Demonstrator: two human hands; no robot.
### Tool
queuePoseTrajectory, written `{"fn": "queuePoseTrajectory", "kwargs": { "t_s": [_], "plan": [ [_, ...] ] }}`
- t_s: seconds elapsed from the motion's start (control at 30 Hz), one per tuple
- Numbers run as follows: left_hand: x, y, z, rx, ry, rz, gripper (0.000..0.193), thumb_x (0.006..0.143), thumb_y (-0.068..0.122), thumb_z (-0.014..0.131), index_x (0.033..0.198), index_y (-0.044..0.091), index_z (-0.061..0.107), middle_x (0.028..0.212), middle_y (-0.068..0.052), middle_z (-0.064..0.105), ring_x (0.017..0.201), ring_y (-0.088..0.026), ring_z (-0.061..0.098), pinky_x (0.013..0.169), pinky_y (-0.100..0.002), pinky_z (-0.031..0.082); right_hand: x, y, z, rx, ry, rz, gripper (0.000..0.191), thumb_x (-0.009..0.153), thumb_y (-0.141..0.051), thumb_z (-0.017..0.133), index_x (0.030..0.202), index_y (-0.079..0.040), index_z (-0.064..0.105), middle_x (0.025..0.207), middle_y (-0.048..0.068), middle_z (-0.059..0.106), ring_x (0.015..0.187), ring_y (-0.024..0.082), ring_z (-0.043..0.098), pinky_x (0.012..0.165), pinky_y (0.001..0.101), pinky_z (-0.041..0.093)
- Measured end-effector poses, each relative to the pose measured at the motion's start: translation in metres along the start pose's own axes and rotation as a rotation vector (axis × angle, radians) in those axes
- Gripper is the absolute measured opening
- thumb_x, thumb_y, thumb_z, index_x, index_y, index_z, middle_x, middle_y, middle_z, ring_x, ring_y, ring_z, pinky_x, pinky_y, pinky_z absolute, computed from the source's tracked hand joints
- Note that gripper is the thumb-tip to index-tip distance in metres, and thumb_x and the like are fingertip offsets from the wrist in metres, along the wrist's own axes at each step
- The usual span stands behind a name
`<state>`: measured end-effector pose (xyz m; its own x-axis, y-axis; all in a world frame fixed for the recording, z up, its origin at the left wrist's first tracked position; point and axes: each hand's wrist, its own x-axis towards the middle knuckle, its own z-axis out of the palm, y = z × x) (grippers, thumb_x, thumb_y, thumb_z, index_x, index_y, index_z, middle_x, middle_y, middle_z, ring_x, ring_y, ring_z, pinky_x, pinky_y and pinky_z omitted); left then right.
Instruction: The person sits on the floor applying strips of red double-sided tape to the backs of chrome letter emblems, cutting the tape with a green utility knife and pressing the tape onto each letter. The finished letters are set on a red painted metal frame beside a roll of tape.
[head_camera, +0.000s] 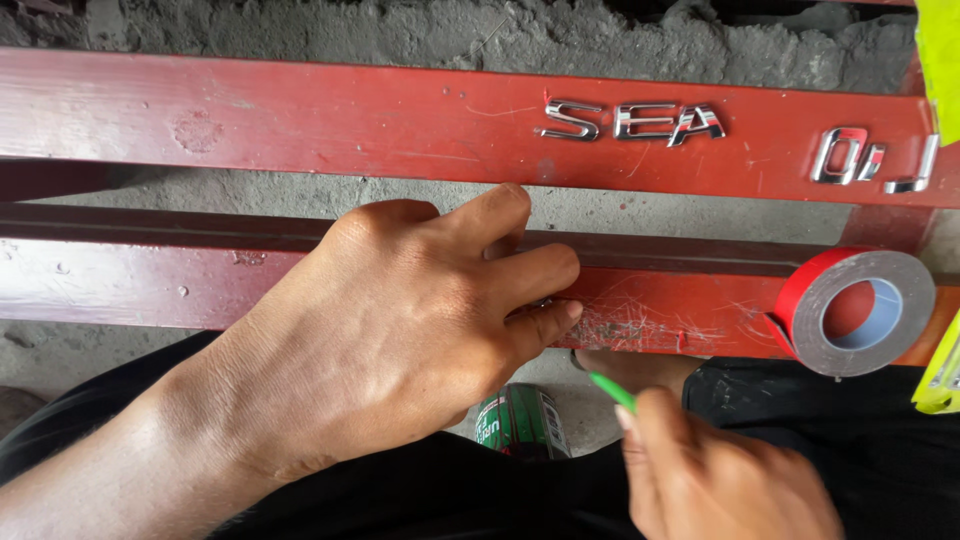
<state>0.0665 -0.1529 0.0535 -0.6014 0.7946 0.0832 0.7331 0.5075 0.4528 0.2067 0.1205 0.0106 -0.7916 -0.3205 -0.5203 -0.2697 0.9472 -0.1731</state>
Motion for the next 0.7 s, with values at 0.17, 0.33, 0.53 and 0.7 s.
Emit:
{"fn": "queuePoseTrajectory", "kwargs": {
  "t_s": [0.17, 0.33, 0.53, 0.7],
  "plan": [
    [0.003, -0.005, 0.000, -0.072, -0.015, -0.016, 0.024, 0.077, 0.019, 0.067, 0.097, 0.015, 0.079, 0.097, 0.003, 0.062, 0.103, -0.021, 0.060, 0.058, -0.035, 0.056, -0.008, 0.012, 0.008, 0.136, 0.067, 0.002, 0.019, 0.095, -0.036, 0.068, 0.092, -0.016, 0.068, 0.054, 0.008, 0.063, 0.044, 0.025, 0.065, 0.047, 0.0474, 0.050],
    [0.002, -0.006, -0.003, -0.126, -0.027, -0.041, 0.022, 0.074, 0.015, 0.070, 0.093, 0.018, 0.081, 0.096, 0.004, 0.062, 0.101, -0.019, 0.060, 0.058, -0.035, 0.056, -0.015, 0.007, 0.004, 0.239, 0.280, -0.035, 0.017, 0.094, -0.027, 0.067, 0.088, -0.012, 0.065, 0.052, 0.009, 0.060, 0.042, 0.027, 0.060, 0.047, 0.0472, 0.048],
    [-0.004, -0.014, 0.000, -0.243, 0.075, -0.001, 0.021, 0.077, 0.017, 0.072, 0.095, 0.014, 0.081, 0.097, -0.001, 0.061, 0.101, -0.024, 0.060, 0.084, -0.040, 0.055, 0.016, -0.017, -0.010, 0.318, 0.293, -0.043, 0.018, 0.089, -0.019, 0.066, 0.083, -0.003, 0.063, 0.043, 0.013, 0.056, 0.035, 0.033, 0.059, 0.039, 0.0496, 0.046],
    [-0.010, -0.018, 0.004, -0.225, 0.051, 0.011, 0.026, 0.075, 0.018, 0.071, 0.099, 0.013, 0.082, 0.101, -0.004, 0.062, 0.102, -0.027, 0.060, 0.091, -0.042, 0.051, 0.027, -0.030, -0.015, 0.300, 0.288, -0.037, 0.018, 0.090, -0.017, 0.065, 0.079, -0.004, 0.060, 0.044, 0.012, 0.056, 0.037, 0.034, 0.059, 0.039, 0.0488, 0.046]
  ]
}}
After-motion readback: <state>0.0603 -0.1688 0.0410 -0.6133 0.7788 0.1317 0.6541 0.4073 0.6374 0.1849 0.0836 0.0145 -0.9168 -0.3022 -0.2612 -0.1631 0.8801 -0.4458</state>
